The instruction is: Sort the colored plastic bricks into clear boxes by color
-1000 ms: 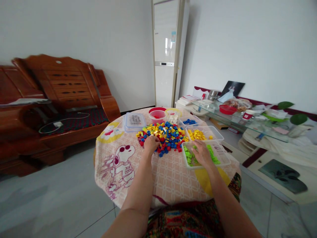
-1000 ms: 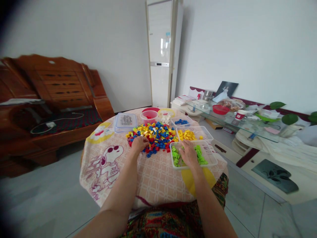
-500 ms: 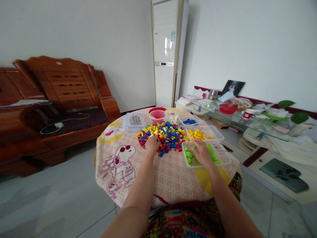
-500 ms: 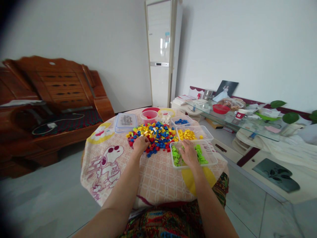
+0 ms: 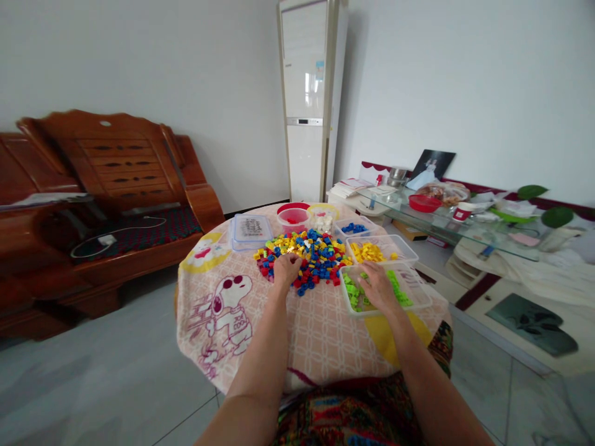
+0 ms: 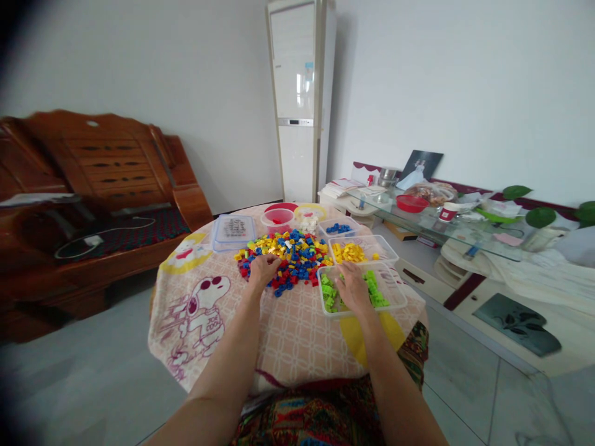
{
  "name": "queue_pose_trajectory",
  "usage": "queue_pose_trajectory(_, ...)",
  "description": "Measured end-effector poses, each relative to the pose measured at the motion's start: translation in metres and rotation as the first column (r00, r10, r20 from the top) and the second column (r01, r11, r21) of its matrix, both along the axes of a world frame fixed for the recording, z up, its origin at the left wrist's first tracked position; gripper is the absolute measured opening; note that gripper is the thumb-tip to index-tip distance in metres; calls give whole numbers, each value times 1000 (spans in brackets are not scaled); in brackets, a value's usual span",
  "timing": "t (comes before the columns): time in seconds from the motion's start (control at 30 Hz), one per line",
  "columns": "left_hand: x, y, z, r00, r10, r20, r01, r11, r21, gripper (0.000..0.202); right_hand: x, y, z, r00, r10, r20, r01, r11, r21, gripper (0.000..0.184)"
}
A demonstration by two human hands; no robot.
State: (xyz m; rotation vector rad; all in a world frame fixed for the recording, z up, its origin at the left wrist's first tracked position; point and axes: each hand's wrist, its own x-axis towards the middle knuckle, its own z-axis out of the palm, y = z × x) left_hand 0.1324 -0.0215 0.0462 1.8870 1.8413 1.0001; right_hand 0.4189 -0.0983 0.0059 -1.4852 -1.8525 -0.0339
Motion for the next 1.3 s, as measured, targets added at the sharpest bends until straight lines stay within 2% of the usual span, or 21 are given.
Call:
queue_pose_trajectory(0.1,21,0,3,987,-85,136,86,996,-2,22,0,1,-2,1000,-8,-4,8,1000,-2,41)
queue_pose_trajectory(0.2,60,2,8,921,-229,314,242,970,-2,20,0,2,-2,1000,-14,0,14,1000,-5,42)
queue_pose_trajectory(0.27,92,5,12,854,-308,420,337,941,6,16,0,1,-2,1000,-23,8,23,1000,-6,43)
queue_pose_trajectory(0.33,120,9,15,731,-367,575,437,899,17,16,0,0,-1,999,-33,14,33,999,-4,44)
queue_pose_trajectory(0.4,136,13,17,628,-400,667,488,871,62,23,-1,-1,0,999,-32,13,32,999,0,44)
queue_pose_trajectory(0.43,137,14,17,606,-418,677,499,862,86,26,-1,-1,1,1000,-27,11,27,1000,2,44)
queue_pose_trajectory(0.5,127,15,15,640,-444,627,483,867,122,29,-2,-2,2,1000,-16,11,16,1000,7,43)
queue_pose_trajectory(0.57,103,15,12,742,-418,524,420,899,122,29,-2,-2,1,1000,-16,12,16,1000,6,42)
queue_pose_trajectory(0.63,72,13,7,845,-335,417,323,941,103,27,-3,-2,1,1000,-27,9,27,1000,-3,41)
queue_pose_trajectory(0.7,42,11,3,918,-241,315,227,970,81,24,-3,-1,1,999,-39,7,40,999,-18,41)
queue_pose_trajectory(0.8,7,7,0,986,-103,134,104,995,-7,18,-2,-1,1,999,-35,10,35,999,-31,41)
queue_pose_trajectory(0.9,-9,3,2,997,-40,-66,32,991,-127,17,-1,-1,1,1000,-22,10,22,999,-25,41)
queue_pose_trajectory(1.03,-9,-3,7,967,-85,-240,24,969,-247,15,1,-1,1,1000,-18,11,18,1000,-19,40)
queue_pose_trajectory(1.17,-2,-6,7,947,-96,-307,14,966,-259,19,1,-1,0,1000,-16,10,16,1000,-11,40)
queue_pose_trajectory(1.3,-2,-5,6,951,-89,-297,11,968,-252,14,0,0,0,1000,-25,12,25,1000,-3,38)
